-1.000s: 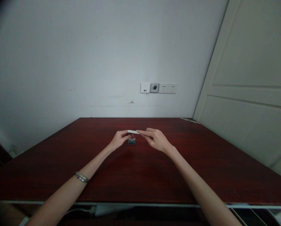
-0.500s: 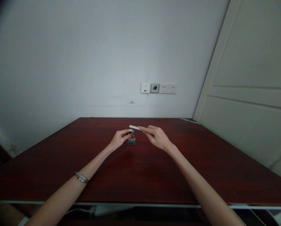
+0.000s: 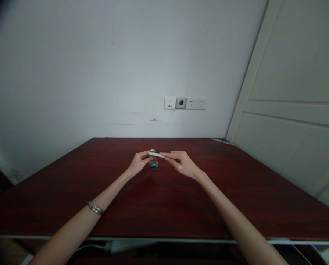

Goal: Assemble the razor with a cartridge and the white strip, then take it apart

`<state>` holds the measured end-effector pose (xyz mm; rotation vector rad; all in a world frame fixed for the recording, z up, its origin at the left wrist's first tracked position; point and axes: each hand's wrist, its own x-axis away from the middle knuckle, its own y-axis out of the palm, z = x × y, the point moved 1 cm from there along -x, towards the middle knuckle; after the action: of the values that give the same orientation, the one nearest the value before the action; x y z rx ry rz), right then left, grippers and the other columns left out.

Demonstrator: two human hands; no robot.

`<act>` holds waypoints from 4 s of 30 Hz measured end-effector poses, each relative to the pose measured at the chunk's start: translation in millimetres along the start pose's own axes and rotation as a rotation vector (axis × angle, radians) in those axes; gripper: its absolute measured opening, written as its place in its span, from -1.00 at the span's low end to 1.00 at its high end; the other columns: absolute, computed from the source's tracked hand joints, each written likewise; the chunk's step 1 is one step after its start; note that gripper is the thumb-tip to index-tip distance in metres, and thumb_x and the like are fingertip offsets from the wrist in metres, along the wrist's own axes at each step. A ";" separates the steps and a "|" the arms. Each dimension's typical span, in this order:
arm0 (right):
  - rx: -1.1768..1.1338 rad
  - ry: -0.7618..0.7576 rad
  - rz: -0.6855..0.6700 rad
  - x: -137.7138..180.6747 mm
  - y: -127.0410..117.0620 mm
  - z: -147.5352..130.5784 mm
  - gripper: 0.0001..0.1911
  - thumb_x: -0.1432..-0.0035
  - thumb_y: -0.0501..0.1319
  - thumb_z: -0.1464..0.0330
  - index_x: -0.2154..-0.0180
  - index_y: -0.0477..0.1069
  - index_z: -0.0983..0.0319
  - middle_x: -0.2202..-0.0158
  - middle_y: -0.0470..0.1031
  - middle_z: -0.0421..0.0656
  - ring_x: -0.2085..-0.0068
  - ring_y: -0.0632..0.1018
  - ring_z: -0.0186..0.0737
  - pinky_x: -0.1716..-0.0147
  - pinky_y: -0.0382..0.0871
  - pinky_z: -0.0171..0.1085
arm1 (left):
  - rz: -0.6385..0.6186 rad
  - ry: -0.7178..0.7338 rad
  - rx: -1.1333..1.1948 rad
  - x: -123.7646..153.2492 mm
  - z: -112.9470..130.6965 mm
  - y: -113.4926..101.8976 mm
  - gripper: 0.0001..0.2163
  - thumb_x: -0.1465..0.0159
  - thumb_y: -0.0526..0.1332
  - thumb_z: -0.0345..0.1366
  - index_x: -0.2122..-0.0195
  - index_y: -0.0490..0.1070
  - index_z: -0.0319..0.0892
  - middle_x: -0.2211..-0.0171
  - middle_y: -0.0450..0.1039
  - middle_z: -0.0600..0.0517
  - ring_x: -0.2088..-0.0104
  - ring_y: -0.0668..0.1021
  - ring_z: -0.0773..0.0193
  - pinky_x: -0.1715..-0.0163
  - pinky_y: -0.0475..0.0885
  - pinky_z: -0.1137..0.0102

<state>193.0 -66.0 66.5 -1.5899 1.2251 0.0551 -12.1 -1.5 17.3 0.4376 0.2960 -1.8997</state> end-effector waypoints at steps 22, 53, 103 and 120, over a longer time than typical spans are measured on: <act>-0.413 0.279 0.266 3.6 65.2 -1.7 -0.50 -0.22 -0.04 0.27 -0.19 0.08 0.18 0.54 0.14 -0.27 0.58 0.18 -0.42 0.65 0.11 -0.43 | 0.030 -0.054 0.057 2.6 1.0 2.0 -0.59 -0.02 0.30 -0.25 0.12 0.35 -0.33 0.41 0.51 -0.06 0.48 0.57 0.21 0.41 0.48 0.32; -0.324 0.230 0.343 11.5 77.7 -9.9 -0.52 -0.20 -0.04 0.31 -0.16 0.14 0.19 0.47 0.25 -0.21 0.51 0.25 -0.37 0.52 0.22 -0.36 | -0.011 -0.010 0.005 -0.1 1.4 1.1 -0.63 -0.06 0.27 -0.27 0.12 0.36 -0.33 0.45 0.47 -0.02 0.50 0.54 0.25 0.45 0.45 0.36; 0.365 0.208 0.211 -31.5 1.0 18.8 -0.70 -0.14 0.09 0.16 0.16 0.48 0.06 0.22 0.55 -0.21 0.26 0.54 -0.24 0.37 0.31 -0.37 | -0.011 -0.212 0.059 5.4 9.4 4.4 -0.73 -0.06 0.21 -0.31 0.23 0.30 -0.33 0.54 0.42 0.00 0.63 0.52 0.23 0.68 0.42 0.39; 0.168 0.262 0.243 -30.2 3.1 30.8 -0.60 -0.09 0.10 0.11 0.20 0.52 0.22 0.43 0.57 -0.13 0.44 0.50 -0.22 0.46 0.28 -0.34 | -0.037 -0.203 0.071 7.5 10.8 3.9 -0.70 -0.07 0.21 -0.30 0.19 0.32 -0.33 0.54 0.43 0.00 0.62 0.52 0.22 0.68 0.42 0.39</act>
<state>192.8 -22.9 69.0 -1.3260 1.5808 -0.1021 -12.6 -13.6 23.8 0.2853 0.1036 -1.9777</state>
